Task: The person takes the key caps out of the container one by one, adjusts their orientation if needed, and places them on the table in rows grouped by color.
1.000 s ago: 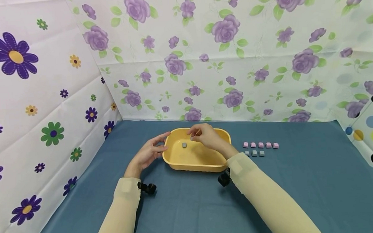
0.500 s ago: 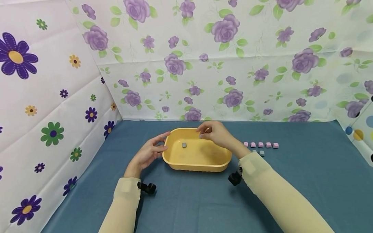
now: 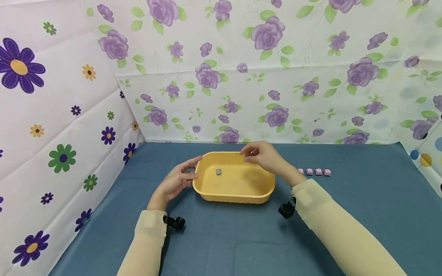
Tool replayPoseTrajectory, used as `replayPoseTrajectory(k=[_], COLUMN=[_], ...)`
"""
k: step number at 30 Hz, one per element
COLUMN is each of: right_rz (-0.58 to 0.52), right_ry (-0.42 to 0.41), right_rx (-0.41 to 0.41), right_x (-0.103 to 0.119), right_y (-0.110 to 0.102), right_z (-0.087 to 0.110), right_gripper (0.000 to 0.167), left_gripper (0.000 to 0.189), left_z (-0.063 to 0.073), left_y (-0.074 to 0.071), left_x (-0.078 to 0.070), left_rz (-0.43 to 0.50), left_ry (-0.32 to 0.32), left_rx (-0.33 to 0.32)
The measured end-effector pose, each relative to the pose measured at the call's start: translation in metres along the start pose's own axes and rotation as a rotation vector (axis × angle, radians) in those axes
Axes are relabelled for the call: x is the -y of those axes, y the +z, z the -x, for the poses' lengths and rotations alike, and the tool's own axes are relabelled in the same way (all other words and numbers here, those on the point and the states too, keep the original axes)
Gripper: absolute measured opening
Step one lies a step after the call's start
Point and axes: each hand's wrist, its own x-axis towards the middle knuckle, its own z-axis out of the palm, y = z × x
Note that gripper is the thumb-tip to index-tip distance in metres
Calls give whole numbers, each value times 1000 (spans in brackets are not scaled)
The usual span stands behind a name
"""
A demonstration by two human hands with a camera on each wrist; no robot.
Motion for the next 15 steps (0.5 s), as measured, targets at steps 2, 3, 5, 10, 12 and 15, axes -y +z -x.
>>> replayPoseTrajectory(k=[2, 3, 5, 10, 12, 15], right_rz=[3, 4, 5, 17, 25, 35], right_ry=[3, 0, -4, -10, -9, -1], right_rx=[-1, 0, 0, -3, -7, -10], right_x=[0, 0, -1, -3, -3, -4], right_y=[-3, -4, -6, -11, -12, -14], right_z=[1, 1, 2, 5, 7, 9], right_gripper=[18, 18, 18, 16, 16, 16], left_gripper=[64, 65, 65, 65, 64, 64], left_z=[0, 0, 0, 0, 0, -1], left_y=[0, 0, 0, 0, 0, 0], left_x=[0, 0, 0, -1, -1, -1], left_rz=[-1, -1, -2, -5, -7, -10], left_ry=[1, 1, 1, -5, -9, -12], left_rx=[1, 2, 2, -3, -8, -12])
